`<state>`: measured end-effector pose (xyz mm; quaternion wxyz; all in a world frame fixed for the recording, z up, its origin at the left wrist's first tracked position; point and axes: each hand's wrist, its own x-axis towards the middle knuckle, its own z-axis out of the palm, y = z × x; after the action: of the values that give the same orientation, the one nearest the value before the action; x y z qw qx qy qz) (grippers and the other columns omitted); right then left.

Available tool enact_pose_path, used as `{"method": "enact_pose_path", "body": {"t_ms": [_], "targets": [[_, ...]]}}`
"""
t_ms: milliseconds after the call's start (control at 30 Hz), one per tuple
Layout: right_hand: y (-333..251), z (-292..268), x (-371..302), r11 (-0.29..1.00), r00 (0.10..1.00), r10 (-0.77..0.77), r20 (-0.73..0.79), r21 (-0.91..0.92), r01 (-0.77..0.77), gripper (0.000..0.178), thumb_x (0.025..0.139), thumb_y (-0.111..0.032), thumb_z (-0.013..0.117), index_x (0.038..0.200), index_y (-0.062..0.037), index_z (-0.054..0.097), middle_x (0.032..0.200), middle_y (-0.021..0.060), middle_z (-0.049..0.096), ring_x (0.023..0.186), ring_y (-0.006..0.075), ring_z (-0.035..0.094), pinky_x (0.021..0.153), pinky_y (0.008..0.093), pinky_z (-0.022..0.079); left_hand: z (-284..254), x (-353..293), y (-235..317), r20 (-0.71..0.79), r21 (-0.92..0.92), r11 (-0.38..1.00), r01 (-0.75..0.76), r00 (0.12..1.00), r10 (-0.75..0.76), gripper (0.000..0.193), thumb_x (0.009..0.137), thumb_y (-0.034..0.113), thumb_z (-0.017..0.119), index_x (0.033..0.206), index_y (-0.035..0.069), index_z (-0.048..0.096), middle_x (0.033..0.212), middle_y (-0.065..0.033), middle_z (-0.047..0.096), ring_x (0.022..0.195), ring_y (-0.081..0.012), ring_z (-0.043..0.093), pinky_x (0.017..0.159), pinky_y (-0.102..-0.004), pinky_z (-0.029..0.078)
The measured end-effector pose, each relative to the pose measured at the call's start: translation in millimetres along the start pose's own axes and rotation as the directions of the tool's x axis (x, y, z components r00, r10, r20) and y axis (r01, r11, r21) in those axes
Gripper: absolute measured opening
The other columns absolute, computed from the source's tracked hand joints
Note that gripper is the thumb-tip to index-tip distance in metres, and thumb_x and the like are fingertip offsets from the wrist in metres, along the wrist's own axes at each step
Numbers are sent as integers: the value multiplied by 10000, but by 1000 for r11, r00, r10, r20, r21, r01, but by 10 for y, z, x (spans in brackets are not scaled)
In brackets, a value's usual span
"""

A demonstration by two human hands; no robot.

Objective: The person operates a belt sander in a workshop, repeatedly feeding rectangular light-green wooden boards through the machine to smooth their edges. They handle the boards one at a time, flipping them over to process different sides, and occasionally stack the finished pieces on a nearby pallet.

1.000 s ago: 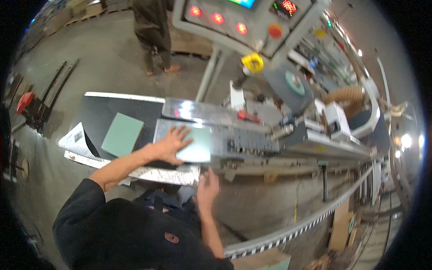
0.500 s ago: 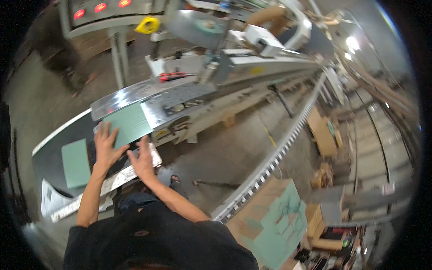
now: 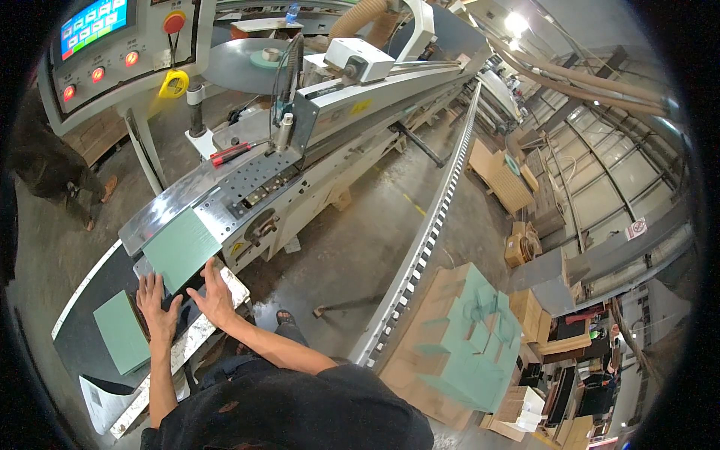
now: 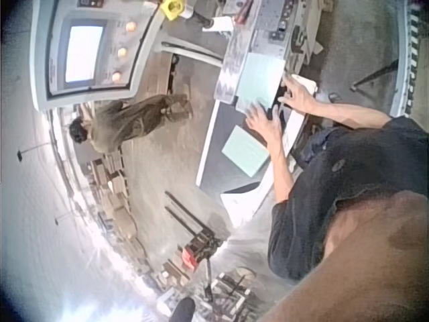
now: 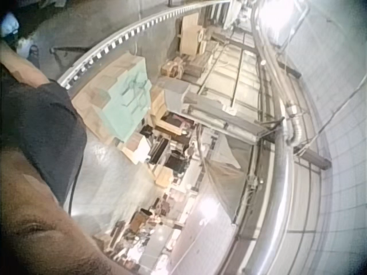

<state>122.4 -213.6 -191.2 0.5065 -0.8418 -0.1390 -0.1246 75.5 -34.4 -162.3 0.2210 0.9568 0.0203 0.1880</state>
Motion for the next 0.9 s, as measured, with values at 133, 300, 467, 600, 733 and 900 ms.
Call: {"method": "enact_pose_path", "body": {"t_ms": [133, 300, 467, 600, 733, 900], "targets": [[-28, -9, 19, 1000, 1000, -14, 3, -17, 14, 1134, 837, -192, 823, 1606, 46, 25, 1156, 187, 580, 789, 261, 578, 698, 372, 545, 37, 61, 24, -14, 4, 1000, 1, 1000, -1, 629, 853, 243, 770, 1425, 66, 578, 1542, -186, 472, 1493, -380, 334, 1197, -560, 221], [-96, -47, 35, 997, 995, 73, 73, -3, -73, 1123, 855, -220, 817, 1596, 76, 26, 1208, 237, 562, 967, 348, 605, 788, 421, 548, 60, 69, 81, -35, 5, 1000, -15, 999, 15, 605, 841, 171, 770, 1408, 56, 592, 1547, -190, 466, 1503, -372, 324, 1206, -548, 197], [-44, -64, 41, 999, 996, 31, 87, 17, -33, 1123, 855, -215, 815, 1588, 92, 22, 1201, 263, 567, 1028, 396, 617, 824, 452, 546, 102, 55, 65, -72, 48, 997, -60, 995, 63, 587, 845, 149, 755, 1399, 41, 594, 1529, -211, 484, 1505, -382, 325, 1207, -557, 174], [11, -32, 86, 997, 999, -39, -26, 71, 41, 1122, 813, -166, 841, 1612, 20, 75, 1120, 214, 602, 886, 329, 610, 738, 407, 542, 127, 90, 87, -69, 69, 995, -78, 994, 83, 569, 847, 145, 743, 1384, 30, 593, 1485, -245, 518, 1494, -399, 343, 1198, -581, 161], [124, -203, 261, 998, 996, -59, -71, 9, 60, 1064, 799, -126, 833, 1598, 38, 149, 1124, 197, 594, 888, 312, 614, 730, 383, 547, 225, 266, 336, -34, 24, 997, -72, 997, 72, 610, 839, 155, 765, 1402, 21, 569, 1515, -254, 478, 1513, -389, 312, 1204, -579, 147], [351, -518, 513, 1000, 999, 14, -51, -27, -15, 1097, 781, -106, 846, 1609, 19, 137, 1089, 147, 585, 834, 242, 592, 731, 359, 544, 535, 525, 640, -26, 8, 996, -85, 996, 86, 636, 807, 158, 785, 1389, 3, 580, 1518, -304, 446, 1527, -409, 271, 1214, -578, 124]]}}
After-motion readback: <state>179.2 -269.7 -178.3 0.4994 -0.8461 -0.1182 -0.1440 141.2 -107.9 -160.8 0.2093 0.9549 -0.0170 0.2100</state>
